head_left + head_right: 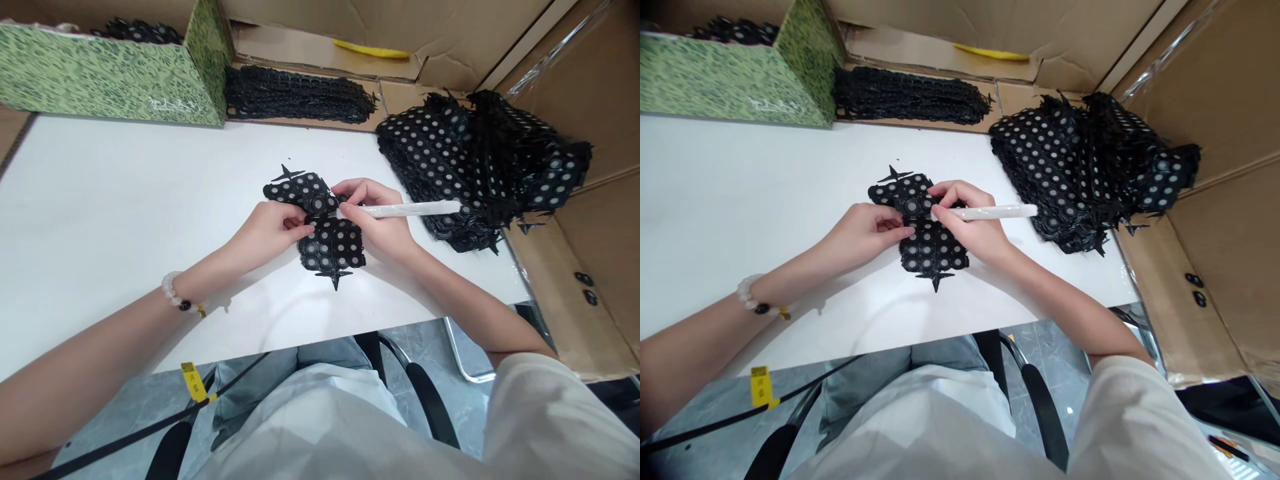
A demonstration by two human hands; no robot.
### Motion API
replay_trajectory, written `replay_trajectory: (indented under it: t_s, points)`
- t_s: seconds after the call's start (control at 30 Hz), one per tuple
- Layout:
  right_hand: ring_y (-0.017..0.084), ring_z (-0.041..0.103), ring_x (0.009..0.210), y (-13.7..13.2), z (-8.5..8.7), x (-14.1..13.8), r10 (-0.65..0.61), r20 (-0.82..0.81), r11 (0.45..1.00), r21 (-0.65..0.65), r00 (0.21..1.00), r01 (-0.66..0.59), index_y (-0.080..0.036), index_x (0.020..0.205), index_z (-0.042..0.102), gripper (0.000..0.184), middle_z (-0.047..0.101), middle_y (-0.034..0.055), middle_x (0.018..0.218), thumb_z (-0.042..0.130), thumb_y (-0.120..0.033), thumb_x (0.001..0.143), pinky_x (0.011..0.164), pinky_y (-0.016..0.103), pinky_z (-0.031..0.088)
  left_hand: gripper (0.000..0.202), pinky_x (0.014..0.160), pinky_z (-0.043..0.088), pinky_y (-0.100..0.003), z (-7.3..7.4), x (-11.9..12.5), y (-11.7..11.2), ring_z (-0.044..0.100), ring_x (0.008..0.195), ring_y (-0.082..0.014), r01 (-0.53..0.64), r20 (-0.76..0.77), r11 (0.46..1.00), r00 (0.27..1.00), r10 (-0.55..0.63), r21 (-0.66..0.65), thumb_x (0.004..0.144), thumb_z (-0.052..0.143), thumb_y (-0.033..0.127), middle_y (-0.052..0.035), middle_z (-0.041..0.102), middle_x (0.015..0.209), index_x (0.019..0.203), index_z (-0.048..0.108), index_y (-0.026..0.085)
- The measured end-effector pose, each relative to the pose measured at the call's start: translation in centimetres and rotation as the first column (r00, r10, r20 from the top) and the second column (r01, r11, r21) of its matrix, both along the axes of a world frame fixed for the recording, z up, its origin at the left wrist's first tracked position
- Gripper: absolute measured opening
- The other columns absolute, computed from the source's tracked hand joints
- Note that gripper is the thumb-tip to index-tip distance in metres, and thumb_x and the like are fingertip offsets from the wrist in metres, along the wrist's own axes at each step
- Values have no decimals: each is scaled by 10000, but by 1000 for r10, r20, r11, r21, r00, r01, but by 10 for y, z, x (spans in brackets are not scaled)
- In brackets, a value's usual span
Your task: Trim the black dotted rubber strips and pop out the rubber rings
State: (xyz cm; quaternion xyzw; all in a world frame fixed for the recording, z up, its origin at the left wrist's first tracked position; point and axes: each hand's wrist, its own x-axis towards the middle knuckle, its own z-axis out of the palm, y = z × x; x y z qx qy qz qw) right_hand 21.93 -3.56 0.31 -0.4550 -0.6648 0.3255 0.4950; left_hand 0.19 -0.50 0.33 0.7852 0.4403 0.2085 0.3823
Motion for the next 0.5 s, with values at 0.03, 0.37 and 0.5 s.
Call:
replay_trajectory:
  t_s: [0.03,0.37,0.5]
  points:
    - [242,692,1078,1,0,1,10,3,1000,5,1000,-10,-221,697,562,205,750,35,1054,685,-240,860,1008,449,514,295,579,355,-263,0,0,0,497,576,-126,0,17,1000,1000,0,-12,844,662,343,14,610,604,622,603,157]
    - [261,675,1103,1,-1,1,45,231,986,147,972,-80,-226,734,613,149,724,67,1125,709,-242,847,1003,471,513,340,589,352,-266,-2,1,1,461,570,-119,46,94,999,994,-46,0,858,643,374,23,565,578,600,577,163]
    - [263,665,1133,2,-5,2,53,259,982,162,964,-98,-226,757,627,132,702,67,1164,718,-250,850,1009,463,516,382,554,288,-276,-4,3,0,397,546,-113,33,80,999,996,-36,38,854,625,350,35,467,536,547,478,175]
